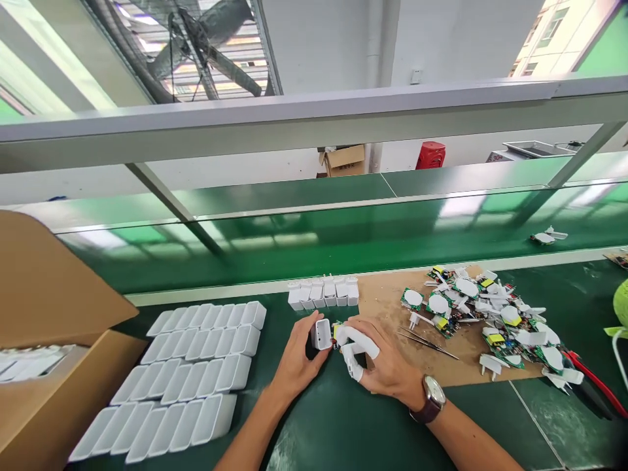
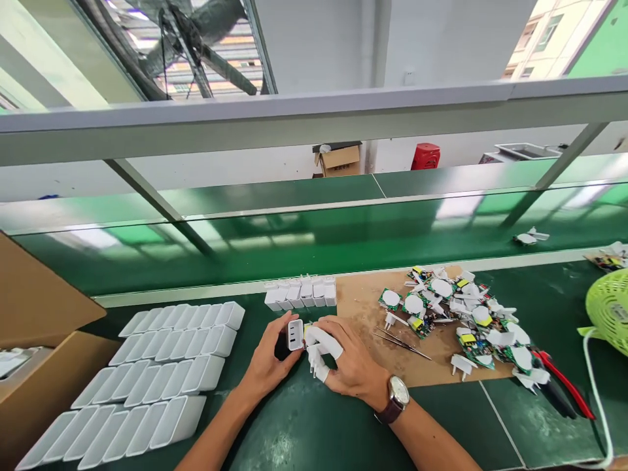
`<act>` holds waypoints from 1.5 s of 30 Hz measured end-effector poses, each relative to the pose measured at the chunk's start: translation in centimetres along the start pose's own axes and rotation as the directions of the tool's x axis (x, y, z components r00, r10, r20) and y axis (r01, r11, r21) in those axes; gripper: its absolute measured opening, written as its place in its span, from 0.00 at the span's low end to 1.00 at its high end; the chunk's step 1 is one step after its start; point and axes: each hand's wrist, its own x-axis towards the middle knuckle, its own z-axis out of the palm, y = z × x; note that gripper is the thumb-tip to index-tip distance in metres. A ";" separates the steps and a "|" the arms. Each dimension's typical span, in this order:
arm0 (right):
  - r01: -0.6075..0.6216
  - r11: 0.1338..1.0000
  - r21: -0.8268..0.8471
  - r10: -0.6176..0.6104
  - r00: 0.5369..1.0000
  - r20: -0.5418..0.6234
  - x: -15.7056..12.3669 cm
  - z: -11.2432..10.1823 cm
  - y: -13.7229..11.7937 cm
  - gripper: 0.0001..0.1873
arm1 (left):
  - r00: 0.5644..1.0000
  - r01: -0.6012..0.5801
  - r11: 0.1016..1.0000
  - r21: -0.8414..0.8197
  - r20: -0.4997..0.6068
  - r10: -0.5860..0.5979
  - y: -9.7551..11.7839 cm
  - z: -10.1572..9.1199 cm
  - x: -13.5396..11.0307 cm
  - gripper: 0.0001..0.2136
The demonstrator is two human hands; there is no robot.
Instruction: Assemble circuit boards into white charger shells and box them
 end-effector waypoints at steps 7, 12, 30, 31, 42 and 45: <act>0.053 0.996 0.074 -0.053 0.999 -0.003 -0.7 1.4 -0.2 0.35 | 0.994 -0.113 0.993 -0.023 -0.004 0.113 0.0 0.0 -0.4 0.36; 0.027 0.995 0.096 -0.031 0.999 0.037 -0.7 1.3 -0.1 0.36 | 0.990 -0.144 0.989 -0.034 -0.021 0.143 -0.2 -0.1 -0.5 0.36; -0.044 0.996 0.082 0.039 0.997 0.063 -1.2 1.9 0.5 0.36 | 0.990 -0.139 0.988 -0.061 0.010 0.140 0.1 -0.4 -0.6 0.37; -0.045 0.996 0.083 0.040 0.997 0.062 -1.3 1.9 0.5 0.36 | 0.990 -0.138 0.988 -0.065 0.013 0.139 0.1 -0.4 -0.6 0.37; -0.110 0.987 0.115 0.100 0.991 0.090 -1.2 1.8 0.7 0.35 | 0.995 -0.092 0.993 -0.080 0.030 0.094 0.5 -0.6 -0.5 0.38; -0.113 0.989 0.100 0.105 0.991 0.082 -1.4 2.0 0.8 0.35 | 0.995 -0.093 0.992 -0.081 0.027 0.096 0.4 -0.5 -0.5 0.38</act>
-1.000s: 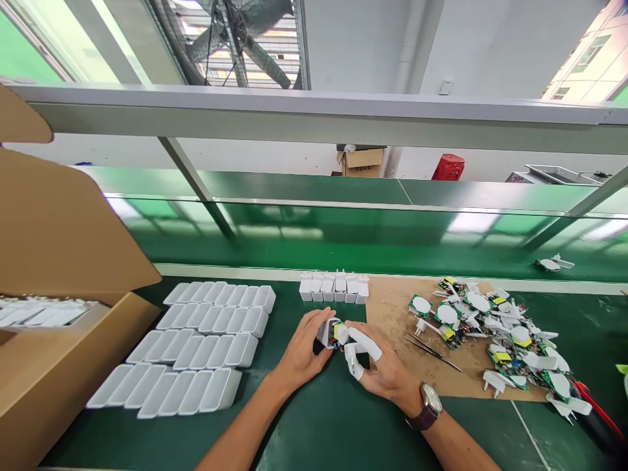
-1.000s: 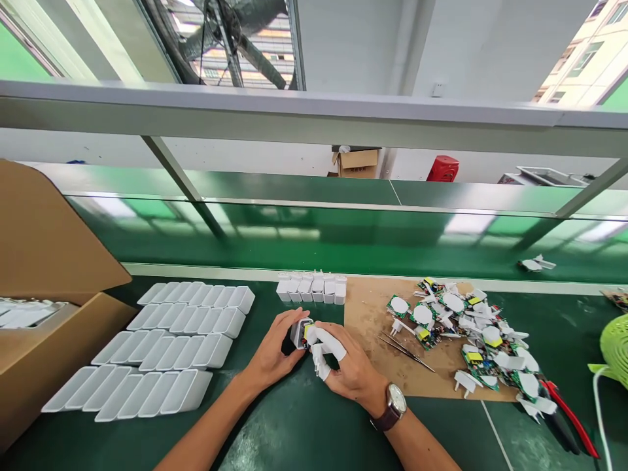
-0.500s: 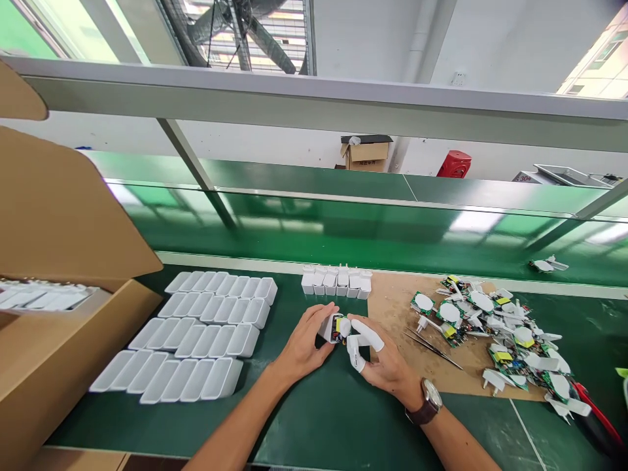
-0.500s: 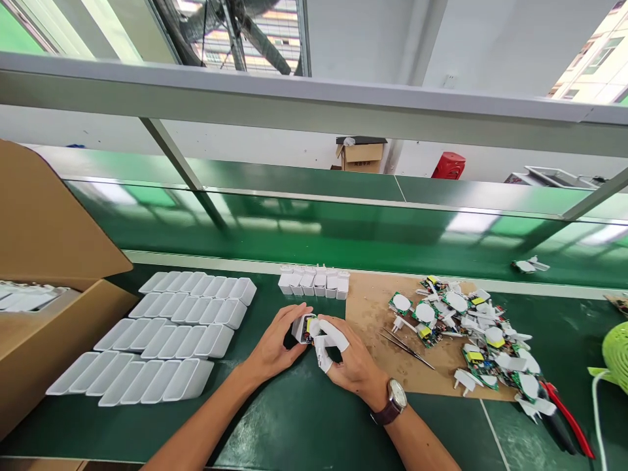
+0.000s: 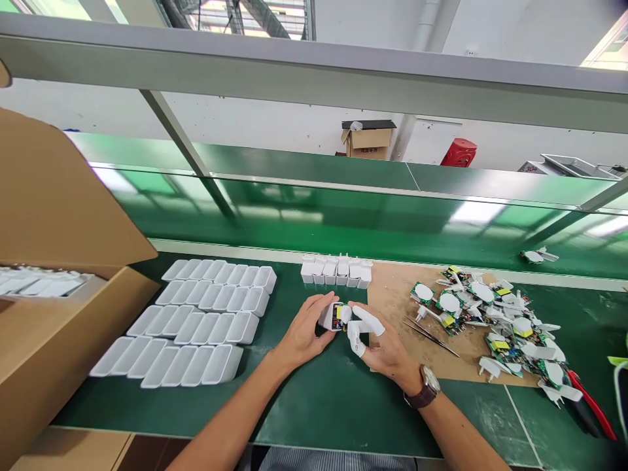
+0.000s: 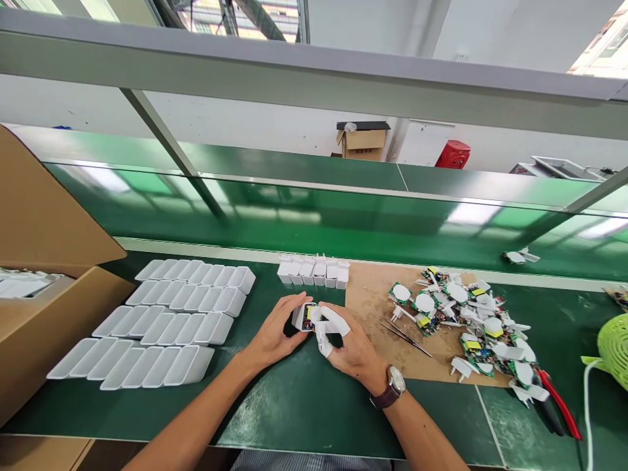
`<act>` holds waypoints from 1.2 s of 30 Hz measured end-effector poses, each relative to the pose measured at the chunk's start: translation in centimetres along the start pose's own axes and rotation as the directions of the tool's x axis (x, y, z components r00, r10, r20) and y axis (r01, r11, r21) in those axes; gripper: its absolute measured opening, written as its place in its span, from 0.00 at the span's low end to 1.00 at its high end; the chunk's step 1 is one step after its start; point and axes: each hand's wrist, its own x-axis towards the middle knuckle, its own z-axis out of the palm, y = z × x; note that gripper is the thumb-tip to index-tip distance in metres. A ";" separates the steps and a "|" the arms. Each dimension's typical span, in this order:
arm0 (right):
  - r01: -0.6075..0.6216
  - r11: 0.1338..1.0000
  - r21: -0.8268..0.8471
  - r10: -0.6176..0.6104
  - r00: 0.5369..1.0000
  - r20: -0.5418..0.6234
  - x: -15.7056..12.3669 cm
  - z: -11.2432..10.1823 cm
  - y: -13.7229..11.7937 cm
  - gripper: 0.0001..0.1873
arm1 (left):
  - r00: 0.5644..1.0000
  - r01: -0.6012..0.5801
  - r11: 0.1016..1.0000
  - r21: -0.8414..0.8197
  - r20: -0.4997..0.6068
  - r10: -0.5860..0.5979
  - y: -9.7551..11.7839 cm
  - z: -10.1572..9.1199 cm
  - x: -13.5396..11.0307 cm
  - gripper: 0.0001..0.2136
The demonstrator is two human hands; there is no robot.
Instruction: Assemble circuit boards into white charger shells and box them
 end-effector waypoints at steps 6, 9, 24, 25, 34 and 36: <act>0.026 1.000 0.004 -0.026 1.000 0.012 0.2 -0.1 -0.2 0.36 | 1.000 -0.014 1.000 -0.012 -0.010 0.013 0.2 0.0 0.1 0.37; 0.031 1.000 0.003 -0.031 0.999 0.028 0.4 -0.1 -0.3 0.36 | 1.000 -0.026 1.000 0.011 -0.003 0.026 0.5 0.0 0.1 0.37; 0.018 0.999 -0.030 -0.017 0.999 0.037 0.4 0.0 -0.2 0.35 | 0.999 0.006 0.999 -0.052 0.037 -0.004 0.4 0.3 -0.2 0.40; -0.003 1.000 -0.016 0.004 0.999 0.051 0.4 -0.1 -0.2 0.36 | 0.998 0.025 0.994 -0.103 0.059 -0.019 0.3 0.4 -0.3 0.40; -0.022 1.000 -0.009 0.023 0.993 0.119 0.0 0.6 1.1 0.24 | 0.957 0.281 0.777 -0.563 0.106 -0.269 0.1 0.8 -0.3 0.31; 0.002 0.999 -0.039 0.003 0.992 0.129 -0.1 0.8 1.3 0.25 | 0.954 0.294 0.769 -0.568 0.127 -0.271 0.2 0.7 -0.3 0.32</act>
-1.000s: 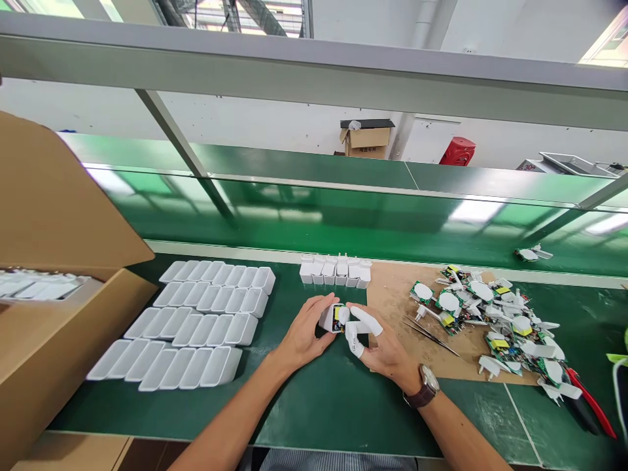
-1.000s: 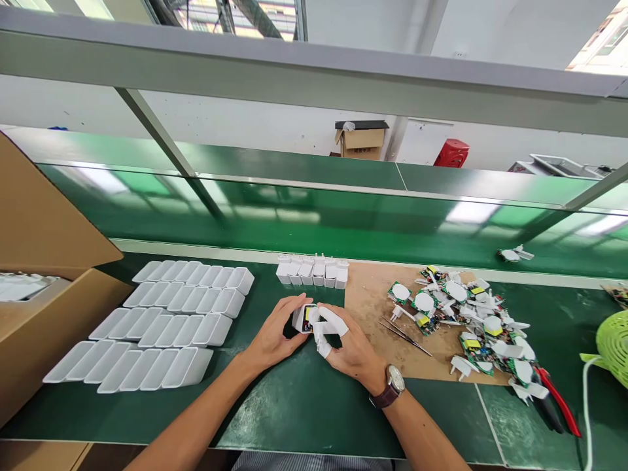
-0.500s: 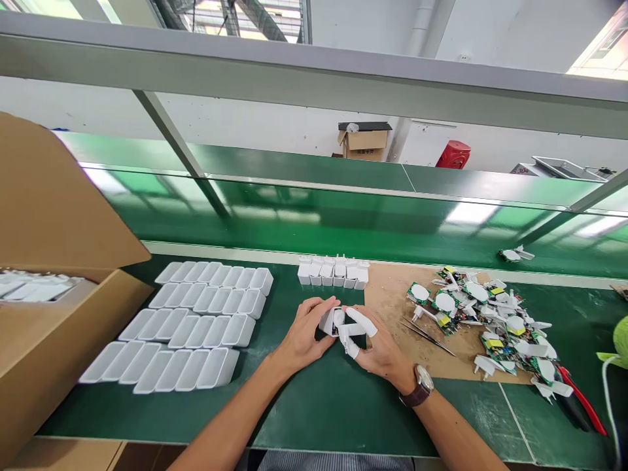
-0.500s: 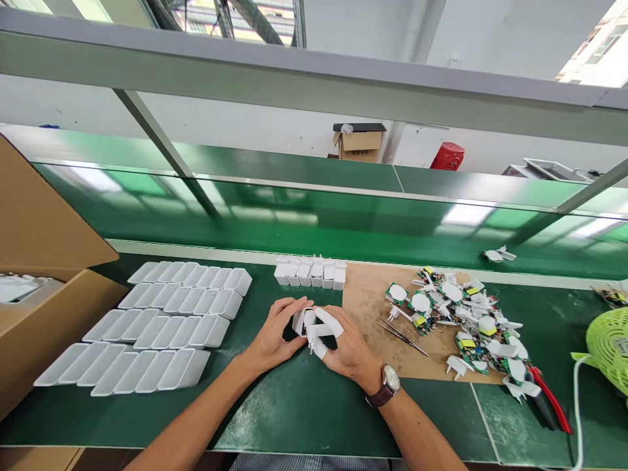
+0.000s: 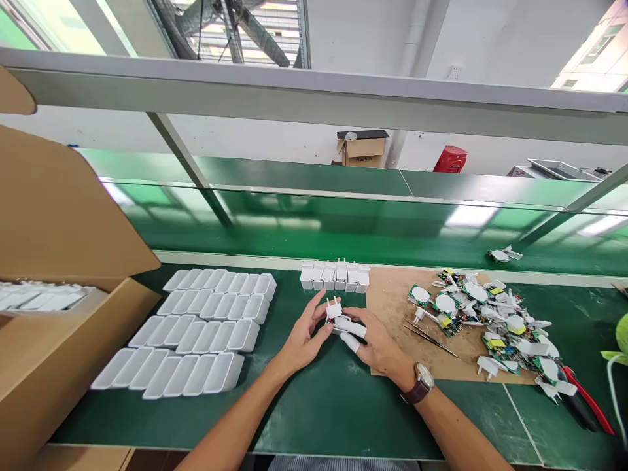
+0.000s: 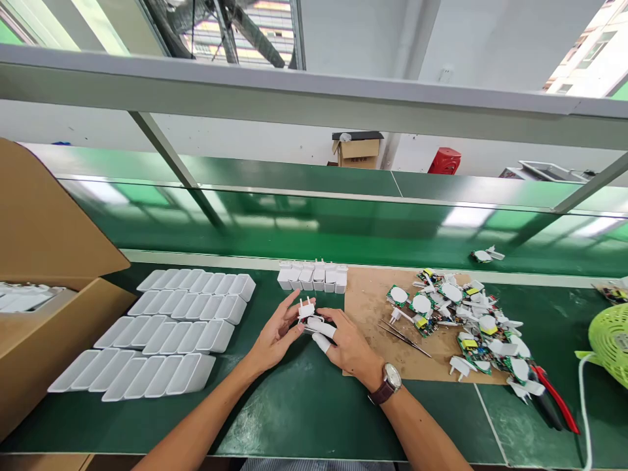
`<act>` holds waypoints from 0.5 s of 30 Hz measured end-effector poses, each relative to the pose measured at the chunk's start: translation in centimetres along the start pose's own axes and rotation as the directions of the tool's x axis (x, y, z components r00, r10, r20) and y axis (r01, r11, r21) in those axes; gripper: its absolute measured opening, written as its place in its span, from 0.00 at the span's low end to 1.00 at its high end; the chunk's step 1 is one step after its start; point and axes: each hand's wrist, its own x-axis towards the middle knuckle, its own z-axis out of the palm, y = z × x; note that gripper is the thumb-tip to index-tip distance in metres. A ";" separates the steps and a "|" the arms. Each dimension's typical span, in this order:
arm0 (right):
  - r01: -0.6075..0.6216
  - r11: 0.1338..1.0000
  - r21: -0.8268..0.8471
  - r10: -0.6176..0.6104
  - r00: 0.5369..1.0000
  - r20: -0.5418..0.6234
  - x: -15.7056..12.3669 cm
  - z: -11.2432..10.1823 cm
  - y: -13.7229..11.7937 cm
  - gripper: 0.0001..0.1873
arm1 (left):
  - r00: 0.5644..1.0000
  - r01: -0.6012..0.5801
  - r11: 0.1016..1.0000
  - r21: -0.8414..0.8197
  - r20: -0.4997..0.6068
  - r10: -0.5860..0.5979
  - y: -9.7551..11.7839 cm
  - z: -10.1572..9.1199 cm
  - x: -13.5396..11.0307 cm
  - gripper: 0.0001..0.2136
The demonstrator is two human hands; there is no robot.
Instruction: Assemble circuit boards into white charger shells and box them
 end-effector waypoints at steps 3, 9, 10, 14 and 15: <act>0.045 0.997 -0.060 -0.043 0.999 0.024 -0.1 0.1 0.1 0.25 | 1.000 -0.007 0.994 0.107 0.031 0.004 0.5 0.0 -0.2 0.37; 0.046 0.998 -0.045 -0.049 0.996 -0.077 0.1 0.0 -0.2 0.23 | 0.996 -0.092 0.972 0.218 0.033 0.087 0.9 0.4 -0.4 0.43; 0.031 0.998 -0.046 -0.035 0.995 -0.090 0.2 0.1 -0.2 0.22 | 0.995 -0.101 0.969 0.227 0.033 0.096 0.8 0.5 -0.4 0.43; -0.013 0.991 -0.136 0.006 0.999 -0.050 0.2 0.6 0.0 0.15 | 0.994 -0.106 0.960 0.260 0.025 0.103 0.3 0.7 -0.4 0.39; -0.016 0.988 -0.153 0.009 0.999 -0.041 0.2 0.7 0.1 0.15 | 0.995 -0.104 0.958 0.269 0.026 0.101 0.2 0.7 -0.3 0.40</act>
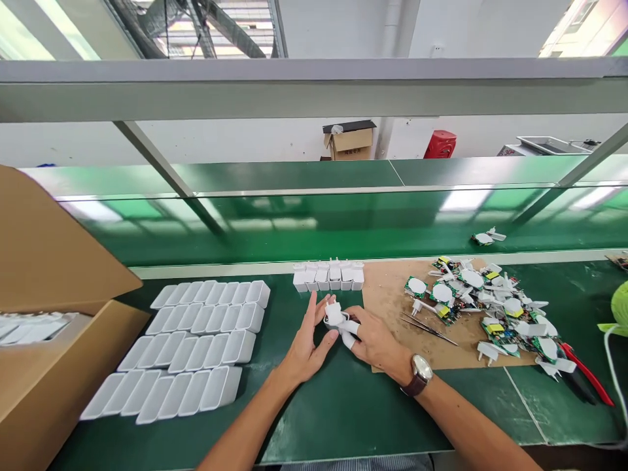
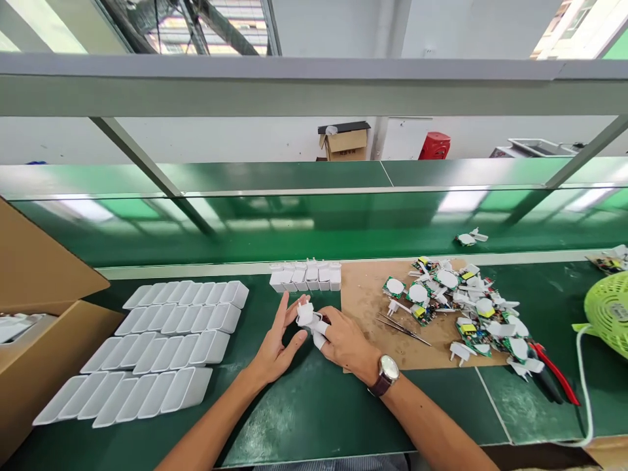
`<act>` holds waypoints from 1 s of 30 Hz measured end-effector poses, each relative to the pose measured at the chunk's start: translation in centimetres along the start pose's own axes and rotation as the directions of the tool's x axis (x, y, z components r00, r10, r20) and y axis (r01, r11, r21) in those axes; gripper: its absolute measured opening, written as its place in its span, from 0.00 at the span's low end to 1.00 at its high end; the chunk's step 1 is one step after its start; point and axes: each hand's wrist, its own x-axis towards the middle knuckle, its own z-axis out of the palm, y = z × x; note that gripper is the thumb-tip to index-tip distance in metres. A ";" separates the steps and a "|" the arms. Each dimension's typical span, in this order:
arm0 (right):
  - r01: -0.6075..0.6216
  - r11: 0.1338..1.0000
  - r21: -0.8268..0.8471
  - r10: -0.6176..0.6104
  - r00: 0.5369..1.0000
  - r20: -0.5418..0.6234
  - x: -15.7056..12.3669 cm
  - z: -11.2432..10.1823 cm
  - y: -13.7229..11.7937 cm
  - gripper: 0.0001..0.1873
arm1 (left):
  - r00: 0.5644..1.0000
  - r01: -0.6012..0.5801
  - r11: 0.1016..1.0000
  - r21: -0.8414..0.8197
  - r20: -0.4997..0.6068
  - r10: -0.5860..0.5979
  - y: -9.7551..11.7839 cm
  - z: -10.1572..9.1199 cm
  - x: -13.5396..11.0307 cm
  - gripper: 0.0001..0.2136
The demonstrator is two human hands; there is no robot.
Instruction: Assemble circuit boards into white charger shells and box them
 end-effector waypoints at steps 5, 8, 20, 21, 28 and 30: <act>0.009 0.997 0.080 -0.005 0.999 -0.054 0.1 -0.5 -0.3 0.22 | 0.999 -0.047 0.998 0.032 -0.014 0.048 -0.1 -0.1 0.0 0.46; 0.006 0.995 0.097 0.000 0.998 -0.065 0.2 -0.7 -0.3 0.22 | 0.994 -0.082 0.996 0.040 -0.063 0.084 0.0 -0.1 0.0 0.51; -0.081 0.996 -0.022 0.083 0.992 0.100 -0.1 -0.1 -0.8 0.17 | 0.974 0.048 0.994 0.094 -0.223 -0.026 -1.2 0.3 -0.7 0.30; -0.094 0.995 0.011 0.093 0.991 0.092 -0.1 -0.1 -0.7 0.16 | 0.974 0.048 0.995 0.090 -0.227 -0.026 -1.2 0.3 -0.7 0.30; -0.116 0.977 0.177 0.113 0.993 0.027 -0.5 -0.2 -0.1 0.24 | 0.969 0.055 0.993 0.101 -0.243 -0.029 -1.2 0.3 -0.3 0.30; -0.102 0.983 0.152 0.091 0.993 0.074 -0.5 -0.1 -0.2 0.22 | 0.971 0.042 0.993 0.107 -0.237 -0.015 -1.2 0.2 -0.2 0.29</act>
